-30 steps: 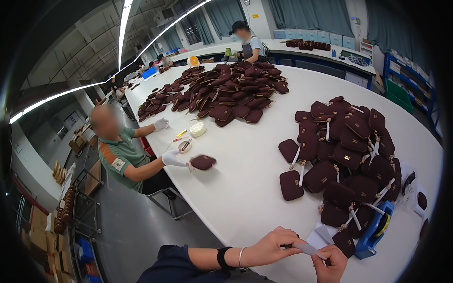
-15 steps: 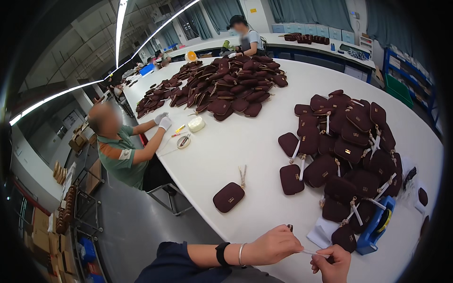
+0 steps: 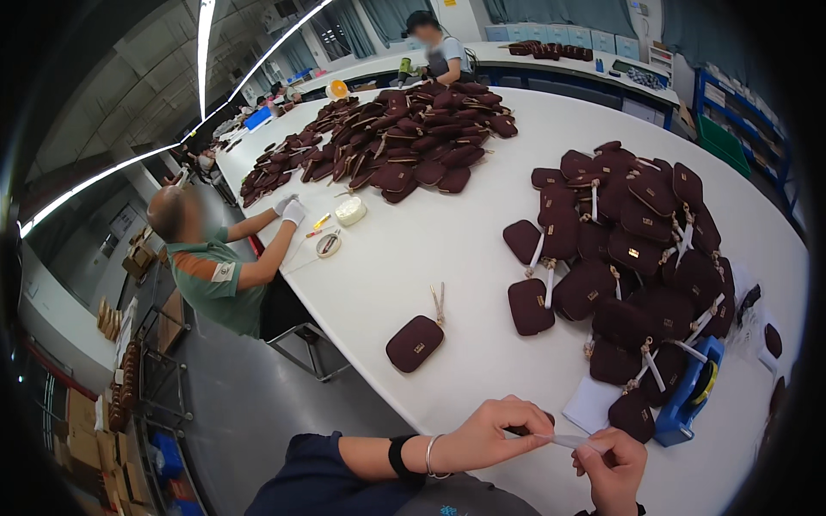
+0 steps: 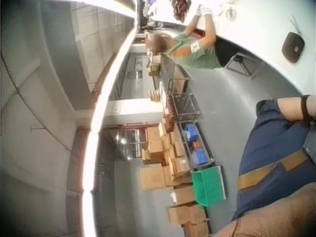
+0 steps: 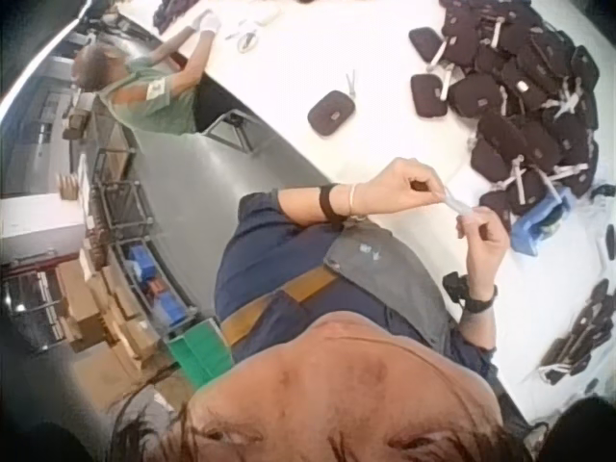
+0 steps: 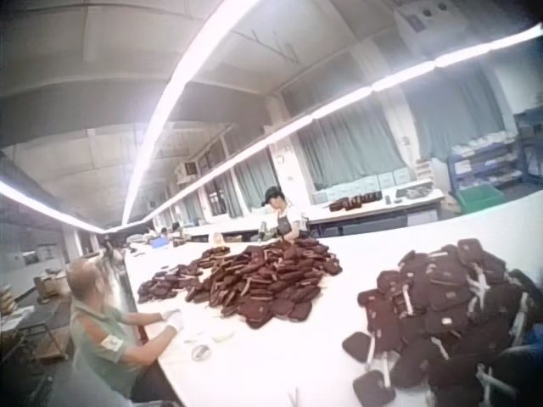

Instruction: The person inserts a white paper tube into the drawstring of a maroon pouch and secures it with a small white band. The person repeats this process for multiple pouches, placing the finished items on a pile on the table.

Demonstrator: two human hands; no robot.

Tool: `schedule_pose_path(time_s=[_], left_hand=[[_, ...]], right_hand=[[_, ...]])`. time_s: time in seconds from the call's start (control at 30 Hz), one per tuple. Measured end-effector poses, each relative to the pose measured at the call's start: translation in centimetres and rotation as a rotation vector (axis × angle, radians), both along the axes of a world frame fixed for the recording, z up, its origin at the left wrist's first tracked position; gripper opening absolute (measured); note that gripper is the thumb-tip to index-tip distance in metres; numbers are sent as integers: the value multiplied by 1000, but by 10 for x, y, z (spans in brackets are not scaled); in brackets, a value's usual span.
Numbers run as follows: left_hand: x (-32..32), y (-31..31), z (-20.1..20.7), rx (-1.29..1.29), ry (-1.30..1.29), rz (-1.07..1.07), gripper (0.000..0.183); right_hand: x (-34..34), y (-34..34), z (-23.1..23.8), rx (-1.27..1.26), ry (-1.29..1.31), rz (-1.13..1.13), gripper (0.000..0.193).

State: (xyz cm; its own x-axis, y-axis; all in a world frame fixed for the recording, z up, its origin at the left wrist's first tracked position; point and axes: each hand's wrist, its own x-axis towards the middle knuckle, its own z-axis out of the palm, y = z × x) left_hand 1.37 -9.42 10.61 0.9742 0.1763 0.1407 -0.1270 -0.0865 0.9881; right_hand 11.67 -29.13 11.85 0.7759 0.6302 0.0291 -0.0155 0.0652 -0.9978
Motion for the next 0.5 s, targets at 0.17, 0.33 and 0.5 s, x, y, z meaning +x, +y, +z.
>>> schedule_pose_path(time_s=[0.17, 0.33, 0.5], left_hand=[[3, 4, 3, -115, 173, -17, 10], [8, 9, 12, 470, -57, -74, 20], [9, 1, 3, 401, -20, -86, 9]], right_hand=[[7, 0, -3, -2, -161, 71, 8], [9, -4, 1, -55, -110, 130, 7], [9, -4, 7, -47, 85, 111, 11]])
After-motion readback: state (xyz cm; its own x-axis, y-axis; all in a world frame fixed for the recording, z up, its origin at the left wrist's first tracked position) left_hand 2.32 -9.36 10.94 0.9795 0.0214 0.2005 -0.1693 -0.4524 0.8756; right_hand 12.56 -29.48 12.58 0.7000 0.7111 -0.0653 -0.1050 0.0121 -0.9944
